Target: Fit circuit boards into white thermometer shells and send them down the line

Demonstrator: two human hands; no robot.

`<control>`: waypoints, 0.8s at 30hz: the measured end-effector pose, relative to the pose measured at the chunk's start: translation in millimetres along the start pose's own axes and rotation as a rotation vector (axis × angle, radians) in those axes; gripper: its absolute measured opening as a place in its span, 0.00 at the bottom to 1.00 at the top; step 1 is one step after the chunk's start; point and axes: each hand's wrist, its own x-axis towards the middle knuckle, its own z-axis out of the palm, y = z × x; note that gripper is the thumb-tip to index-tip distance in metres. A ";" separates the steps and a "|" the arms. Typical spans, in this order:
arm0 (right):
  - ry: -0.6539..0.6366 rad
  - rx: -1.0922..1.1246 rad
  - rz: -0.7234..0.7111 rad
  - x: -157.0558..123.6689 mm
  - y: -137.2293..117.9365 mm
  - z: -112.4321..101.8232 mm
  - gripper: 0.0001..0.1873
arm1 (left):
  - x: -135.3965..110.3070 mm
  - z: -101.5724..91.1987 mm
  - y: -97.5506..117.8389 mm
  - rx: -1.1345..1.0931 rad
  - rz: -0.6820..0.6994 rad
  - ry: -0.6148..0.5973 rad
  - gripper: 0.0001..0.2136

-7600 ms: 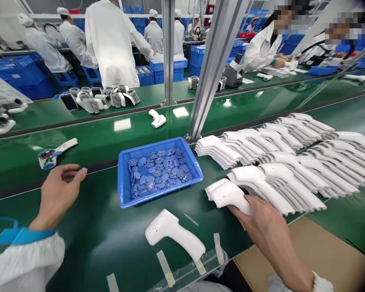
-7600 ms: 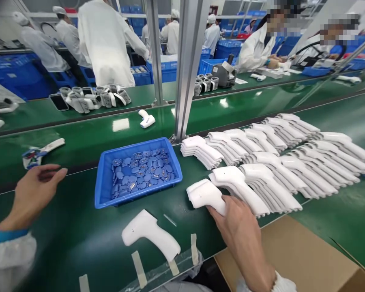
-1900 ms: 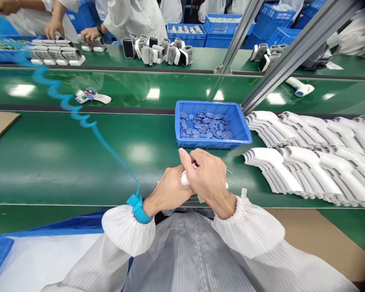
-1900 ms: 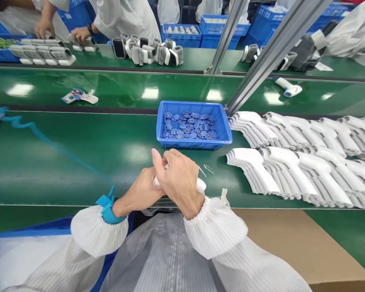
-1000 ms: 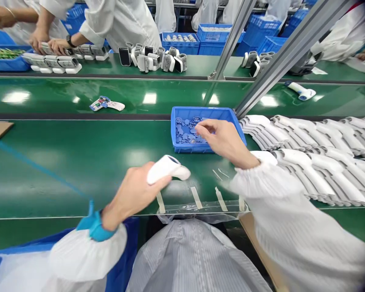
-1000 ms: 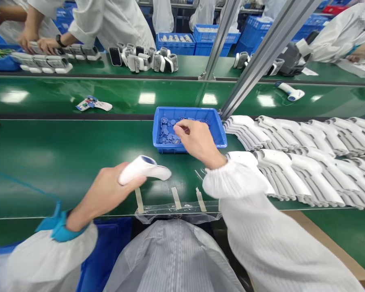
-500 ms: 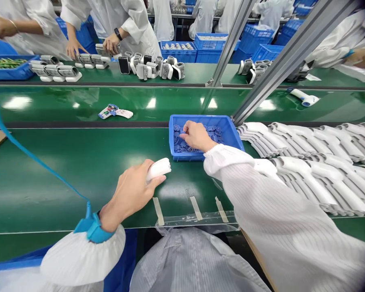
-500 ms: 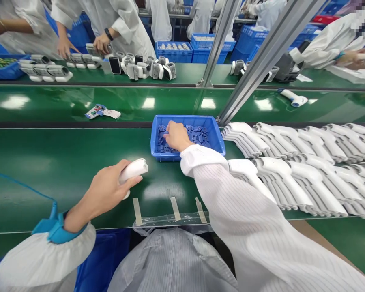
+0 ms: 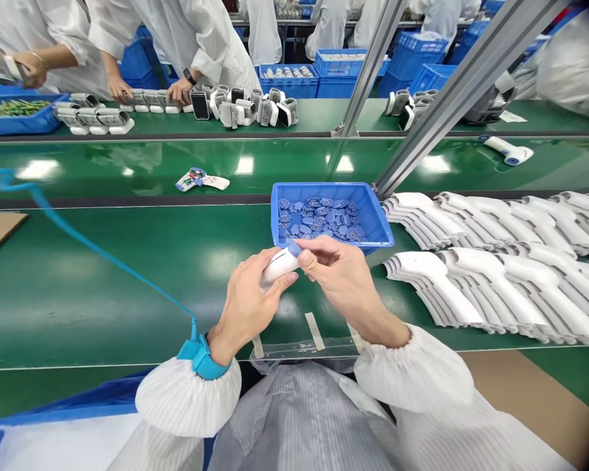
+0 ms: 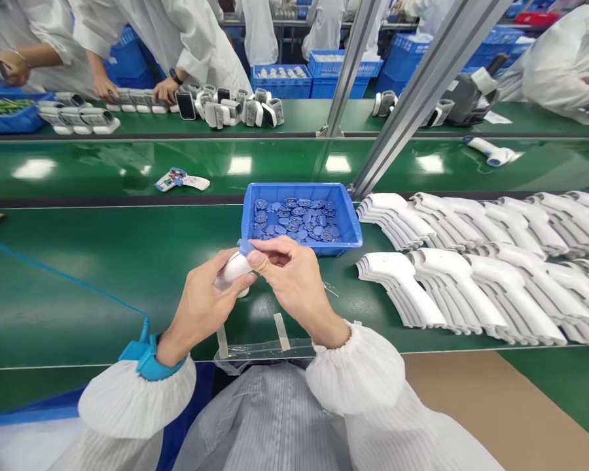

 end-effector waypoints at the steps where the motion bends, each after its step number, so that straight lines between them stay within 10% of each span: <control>1: 0.026 -0.057 -0.062 -0.9 0.4 0.1 0.17 | -0.3 0.6 -0.7 -0.008 -0.002 0.002 0.14; 11: 0.103 -0.575 -0.370 -5.9 -0.3 -7.7 0.09 | -2.9 0.3 2.4 -0.003 -0.004 -0.004 0.16; 24: -0.109 -0.648 -0.415 -17.3 2.1 -12.8 0.13 | -1.7 6.1 -5.0 0.140 0.104 -0.120 0.16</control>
